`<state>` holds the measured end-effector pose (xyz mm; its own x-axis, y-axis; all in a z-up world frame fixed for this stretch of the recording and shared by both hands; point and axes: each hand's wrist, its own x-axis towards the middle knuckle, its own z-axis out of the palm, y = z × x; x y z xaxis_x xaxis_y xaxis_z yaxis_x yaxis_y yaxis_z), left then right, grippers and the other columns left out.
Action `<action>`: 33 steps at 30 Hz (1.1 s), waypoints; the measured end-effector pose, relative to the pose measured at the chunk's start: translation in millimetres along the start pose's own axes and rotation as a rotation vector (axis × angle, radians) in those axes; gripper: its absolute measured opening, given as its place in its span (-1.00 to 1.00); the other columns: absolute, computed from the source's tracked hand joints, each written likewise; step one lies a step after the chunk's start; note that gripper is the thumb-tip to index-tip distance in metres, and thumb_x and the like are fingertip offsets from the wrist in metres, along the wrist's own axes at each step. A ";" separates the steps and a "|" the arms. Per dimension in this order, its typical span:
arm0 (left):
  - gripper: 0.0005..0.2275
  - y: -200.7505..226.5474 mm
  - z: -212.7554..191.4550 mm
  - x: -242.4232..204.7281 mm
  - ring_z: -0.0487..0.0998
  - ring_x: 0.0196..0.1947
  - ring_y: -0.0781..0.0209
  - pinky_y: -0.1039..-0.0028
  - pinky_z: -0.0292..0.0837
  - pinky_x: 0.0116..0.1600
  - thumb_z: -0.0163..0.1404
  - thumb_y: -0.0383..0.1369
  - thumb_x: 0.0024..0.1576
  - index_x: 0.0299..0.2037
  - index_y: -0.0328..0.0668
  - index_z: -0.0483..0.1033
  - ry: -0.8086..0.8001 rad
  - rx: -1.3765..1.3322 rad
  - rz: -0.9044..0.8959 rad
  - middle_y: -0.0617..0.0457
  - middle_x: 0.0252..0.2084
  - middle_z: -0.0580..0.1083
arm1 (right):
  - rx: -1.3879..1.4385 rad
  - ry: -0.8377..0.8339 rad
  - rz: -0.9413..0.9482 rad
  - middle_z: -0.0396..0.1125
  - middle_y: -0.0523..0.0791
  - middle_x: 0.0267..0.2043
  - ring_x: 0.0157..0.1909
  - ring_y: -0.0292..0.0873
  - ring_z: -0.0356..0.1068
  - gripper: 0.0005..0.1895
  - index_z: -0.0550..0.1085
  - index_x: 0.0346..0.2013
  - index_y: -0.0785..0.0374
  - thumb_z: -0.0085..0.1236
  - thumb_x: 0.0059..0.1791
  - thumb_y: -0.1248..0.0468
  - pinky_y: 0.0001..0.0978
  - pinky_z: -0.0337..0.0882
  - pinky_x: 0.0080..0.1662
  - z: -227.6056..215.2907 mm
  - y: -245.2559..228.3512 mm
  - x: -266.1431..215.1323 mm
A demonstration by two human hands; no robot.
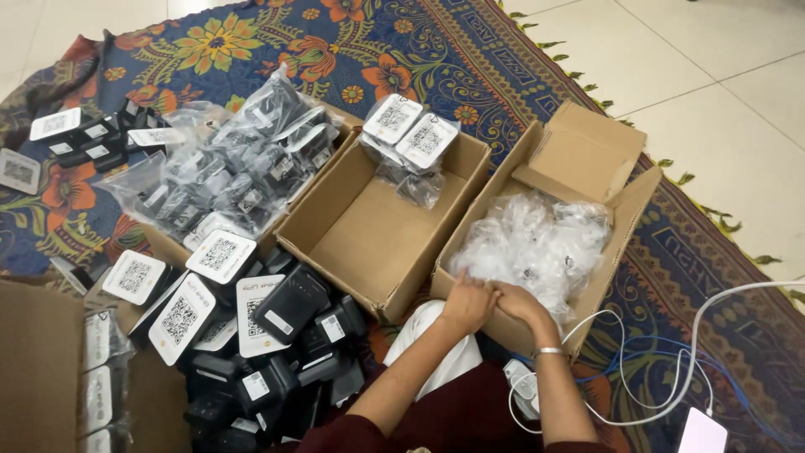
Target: The person sorts and packs electronic devices with merchant QR code stickers into cardboard boxes.
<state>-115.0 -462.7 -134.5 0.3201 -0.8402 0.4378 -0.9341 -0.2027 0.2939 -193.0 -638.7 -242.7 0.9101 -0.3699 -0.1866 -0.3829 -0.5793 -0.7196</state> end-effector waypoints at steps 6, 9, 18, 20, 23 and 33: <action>-0.73 -0.2 -5.0 -20.4 0.52 -0.06 -0.16 0.01 0.19 0.34 -0.13 -0.25 0.30 -0.21 -0.31 0.55 -0.063 -0.050 -0.053 -0.20 -0.25 0.55 | -0.176 -0.397 -0.150 0.48 0.03 0.04 0.03 0.05 0.51 -0.62 0.60 -0.12 0.18 -0.02 -0.07 0.09 -0.18 0.43 0.06 48.7 75.6 59.6; -0.73 1.8 -8.6 -17.7 0.52 -0.06 -0.17 0.03 0.20 0.37 -0.13 -0.26 0.31 -0.22 -0.32 0.54 -0.080 -0.056 -0.068 -0.22 -0.23 0.55 | -0.138 -0.427 0.140 0.56 0.04 -0.07 -0.07 0.09 0.54 -0.64 0.59 -0.16 0.22 0.02 -0.06 0.08 -0.13 0.48 -0.02 45.6 53.4 54.7; -0.74 3.6 -26.2 -15.1 0.52 -0.08 -0.13 0.11 0.23 0.29 -0.13 -0.26 0.31 -0.25 -0.31 0.53 -0.113 -0.066 -0.060 -0.18 -0.25 0.53 | -0.184 -0.026 0.139 0.50 0.11 -0.04 0.02 0.14 0.48 -0.66 0.62 -0.17 0.19 -0.06 0.02 0.11 -0.05 0.43 0.03 6.5 -21.0 -20.9; -0.74 3.5 -25.3 -18.3 0.52 -0.08 -0.12 0.12 0.23 0.29 -0.12 -0.27 0.30 -0.27 -0.30 0.53 -0.112 -0.058 -0.047 -0.18 -0.25 0.53 | -0.222 0.032 0.122 0.50 0.08 -0.03 0.02 0.12 0.47 -0.69 0.62 -0.15 0.19 -0.02 0.02 0.13 -0.07 0.43 0.04 -22.3 -76.5 -64.5; -0.75 0.6 -22.5 -19.4 0.51 -0.08 -0.12 0.13 0.24 0.27 -0.11 -0.29 0.29 -0.28 -0.30 0.53 -0.118 -0.064 -0.033 -0.18 -0.25 0.53 | -0.208 0.220 0.137 0.40 -0.01 0.13 -0.04 0.06 0.49 -0.76 0.64 -0.17 0.12 0.08 -0.03 0.18 -0.11 0.44 0.01 -62.6 -168.8 -105.4; -0.82 -55.0 -65.4 -24.1 0.51 0.01 -0.16 0.08 0.32 0.35 -0.05 -0.52 0.07 -0.13 -0.30 0.50 0.078 -0.154 -0.045 -0.20 -0.13 0.53 | -0.107 0.669 -0.117 0.24 0.21 0.18 0.17 0.28 0.33 -0.24 0.25 0.32 0.35 0.31 -0.01 0.02 -0.04 0.35 0.17 -37.9 -188.0 73.9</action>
<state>-61.0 -398.4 -105.6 0.3779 -0.7891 0.4842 -0.8852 -0.1547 0.4388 -59.8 -584.6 -95.8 0.6663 -0.6498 0.3658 -0.3332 -0.6983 -0.6335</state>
